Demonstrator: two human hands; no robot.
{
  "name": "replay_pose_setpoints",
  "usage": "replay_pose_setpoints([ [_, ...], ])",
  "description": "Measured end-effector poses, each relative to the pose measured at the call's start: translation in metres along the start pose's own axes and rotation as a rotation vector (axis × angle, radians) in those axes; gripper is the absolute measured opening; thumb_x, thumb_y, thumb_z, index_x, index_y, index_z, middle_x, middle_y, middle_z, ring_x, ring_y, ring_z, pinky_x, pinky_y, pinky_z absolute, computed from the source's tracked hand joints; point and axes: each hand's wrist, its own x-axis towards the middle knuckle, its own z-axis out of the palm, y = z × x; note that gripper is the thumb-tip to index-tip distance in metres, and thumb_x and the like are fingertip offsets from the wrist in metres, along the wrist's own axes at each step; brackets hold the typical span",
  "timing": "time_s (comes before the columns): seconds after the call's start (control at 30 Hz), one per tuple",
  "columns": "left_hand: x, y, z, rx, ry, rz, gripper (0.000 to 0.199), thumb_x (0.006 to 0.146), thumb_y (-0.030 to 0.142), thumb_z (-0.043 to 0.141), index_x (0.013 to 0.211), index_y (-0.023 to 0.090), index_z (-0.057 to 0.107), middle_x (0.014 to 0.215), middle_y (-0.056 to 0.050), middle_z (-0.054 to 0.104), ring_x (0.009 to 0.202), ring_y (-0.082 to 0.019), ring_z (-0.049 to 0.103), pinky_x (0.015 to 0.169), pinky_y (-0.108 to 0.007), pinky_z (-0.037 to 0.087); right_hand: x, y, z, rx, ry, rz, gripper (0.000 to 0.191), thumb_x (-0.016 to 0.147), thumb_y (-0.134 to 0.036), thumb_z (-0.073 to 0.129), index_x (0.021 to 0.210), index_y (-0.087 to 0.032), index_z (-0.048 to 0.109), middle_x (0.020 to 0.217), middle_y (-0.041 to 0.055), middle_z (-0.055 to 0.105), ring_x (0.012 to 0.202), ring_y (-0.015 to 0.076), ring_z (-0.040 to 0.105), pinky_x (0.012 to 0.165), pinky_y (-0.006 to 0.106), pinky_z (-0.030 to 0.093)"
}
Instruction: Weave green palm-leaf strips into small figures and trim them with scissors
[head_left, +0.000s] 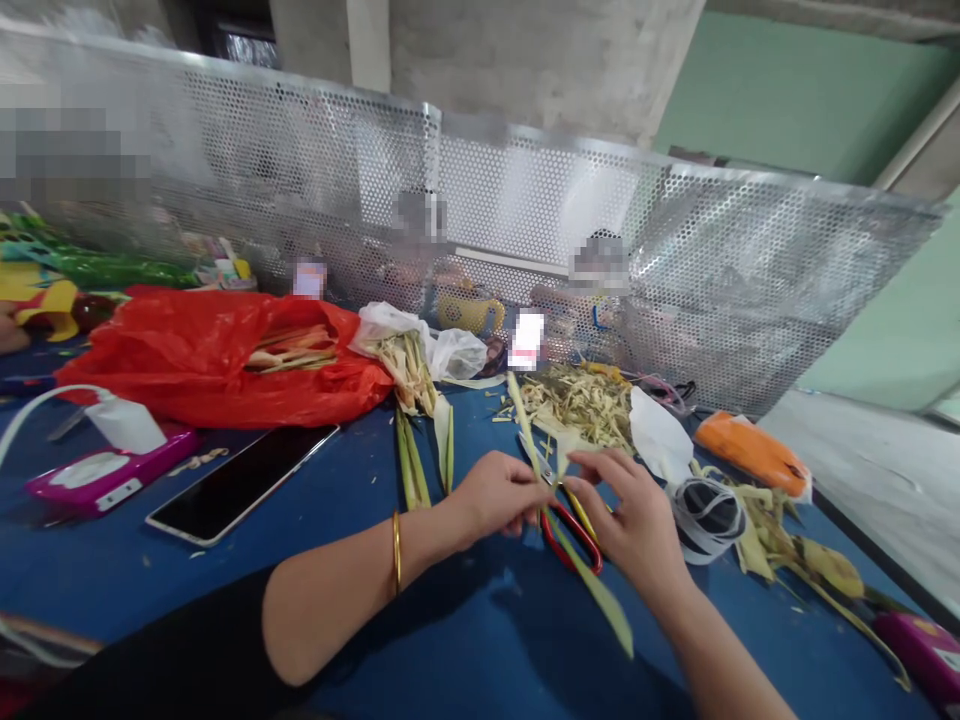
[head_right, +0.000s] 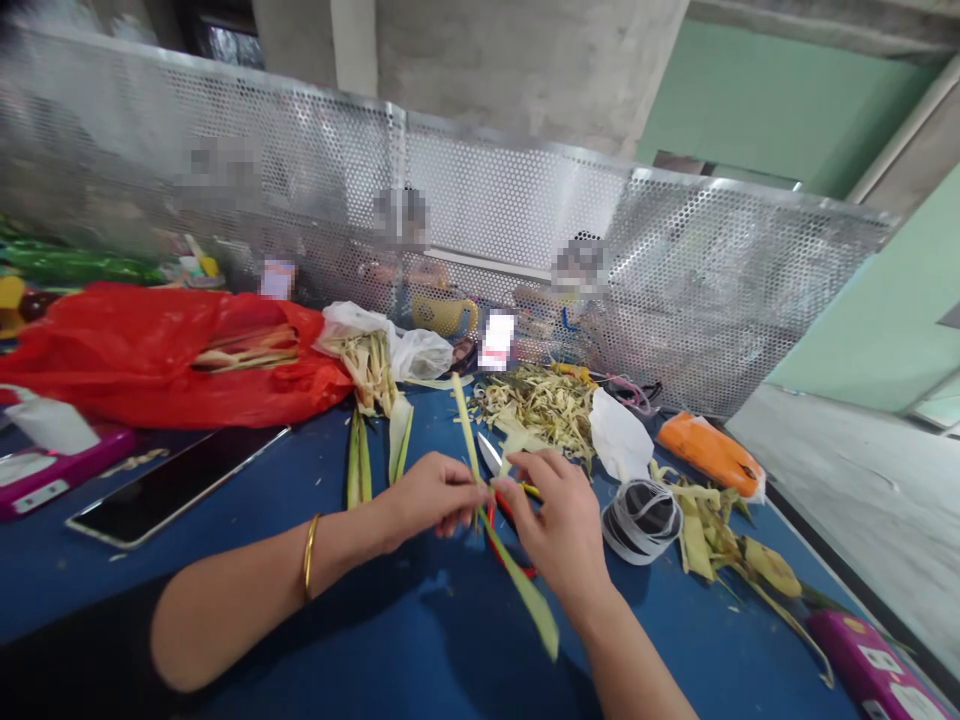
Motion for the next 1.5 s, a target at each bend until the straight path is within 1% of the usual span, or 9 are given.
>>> replay_pose_setpoints([
  [0.17, -0.012, -0.003, 0.013, 0.204, -0.262, -0.045, 0.017, 0.07, 0.026, 0.059, 0.058, 0.015, 0.063, 0.047, 0.003, 0.053, 0.037, -0.008, 0.047, 0.039, -0.019, 0.037, 0.001, 0.006, 0.013, 0.466, -0.136, 0.336, 0.029, 0.082, -0.045, 0.058, 0.086, -0.017, 0.065, 0.058, -0.003, 0.052, 0.052, 0.0118, 0.045, 0.048, 0.023, 0.036],
  [0.27, -0.014, -0.005, 0.016, 0.263, -0.3, -0.053, 0.018, 0.071, 0.027, 0.057, 0.058, 0.016, 0.062, 0.048, 0.003, 0.053, 0.037, -0.007, 0.046, 0.039, -0.018, 0.037, 0.001, 0.002, 0.018, 0.583, -0.184, 0.354, 0.031, 0.081, -0.045, 0.058, 0.069, -0.017, 0.056, 0.054, -0.0051, 0.046, 0.049, 0.0093, 0.038, 0.046, 0.022, 0.031],
  [0.47, -0.011, -0.008, 0.016, 0.24, -0.285, -0.032, 0.036, 0.078, 0.043, 0.055, 0.056, 0.016, 0.059, 0.048, 0.001, 0.055, 0.035, -0.007, 0.045, 0.038, -0.018, 0.036, -0.005, -0.009, 0.016, 0.395, -0.062, 0.176, 0.025, 0.088, -0.036, 0.051, 0.072, -0.018, 0.056, 0.06, -0.003, 0.051, 0.055, 0.0105, 0.045, 0.052, 0.022, 0.037],
  [0.63, -0.006, 0.0, 0.009, -0.061, -0.134, -0.148, 0.037, 0.078, 0.047, 0.054, 0.061, 0.014, 0.059, 0.052, 0.0, 0.058, 0.036, -0.009, 0.047, 0.037, -0.02, 0.037, -0.012, -0.021, 0.001, 0.071, 0.149, -0.137, 0.011, 0.089, -0.023, 0.052, 0.08, -0.02, 0.057, 0.073, 0.0015, 0.062, 0.064, 0.0136, 0.057, 0.061, 0.025, 0.043],
  [0.83, 0.004, 0.005, -0.005, -0.496, -0.034, -0.295, 0.032, 0.084, 0.038, 0.052, 0.077, 0.011, 0.067, 0.073, -0.007, 0.068, 0.053, -0.009, 0.058, 0.04, -0.017, 0.033, -0.017, -0.026, 0.006, -0.323, 0.07, -0.505, 0.01, 0.089, -0.014, 0.05, 0.09, -0.019, 0.058, 0.078, 0.0055, 0.066, 0.07, 0.0178, 0.059, 0.068, 0.031, 0.041],
  [1.13, 0.01, 0.001, -0.007, -0.871, 0.069, -0.327, 0.028, 0.092, 0.03, 0.047, 0.077, 0.011, 0.062, 0.068, -0.002, 0.062, 0.055, -0.007, 0.054, 0.049, -0.016, 0.04, -0.018, -0.014, 0.037, -0.378, -0.123, -0.396, 0.018, 0.093, -0.012, 0.036, 0.085, -0.018, 0.051, 0.065, 0.0024, 0.06, 0.057, 0.017, 0.053, 0.055, 0.03, 0.033],
  [1.27, 0.009, 0.003, -0.009, -0.888, 0.132, -0.289, 0.024, 0.09, 0.028, 0.048, 0.077, 0.012, 0.06, 0.058, 0.003, 0.052, 0.048, -0.007, 0.048, 0.05, -0.018, 0.042, -0.019, -0.018, 0.03, -0.426, -0.103, -0.421, 0.019, 0.093, -0.014, 0.04, 0.08, -0.019, 0.053, 0.068, 0.0031, 0.058, 0.064, 0.0178, 0.053, 0.063, 0.031, 0.035],
  [1.37, 0.007, 0.004, -0.006, -0.84, 0.164, -0.237, 0.021, 0.088, 0.028, 0.051, 0.082, 0.011, 0.063, 0.057, 0.003, 0.052, 0.049, -0.007, 0.048, 0.052, -0.019, 0.042, -0.02, -0.026, 0.025, -0.397, -0.074, -0.446, 0.016, 0.093, -0.015, 0.042, 0.095, -0.018, 0.058, 0.082, 0.0058, 0.06, 0.074, 0.0194, 0.054, 0.069, 0.032, 0.038],
  [1.5, 0.002, 0.003, 0.005, -0.789, 0.082, -0.197, 0.019, 0.081, 0.03, 0.058, 0.077, 0.012, 0.064, 0.061, 0.0, 0.057, 0.057, -0.01, 0.052, 0.055, -0.02, 0.041, -0.021, -0.036, 0.029, -0.379, -0.16, -0.573, 0.02, 0.092, -0.016, 0.044, 0.106, -0.018, 0.059, 0.095, 0.007, 0.061, 0.088, 0.0216, 0.054, 0.085, 0.037, 0.041],
])
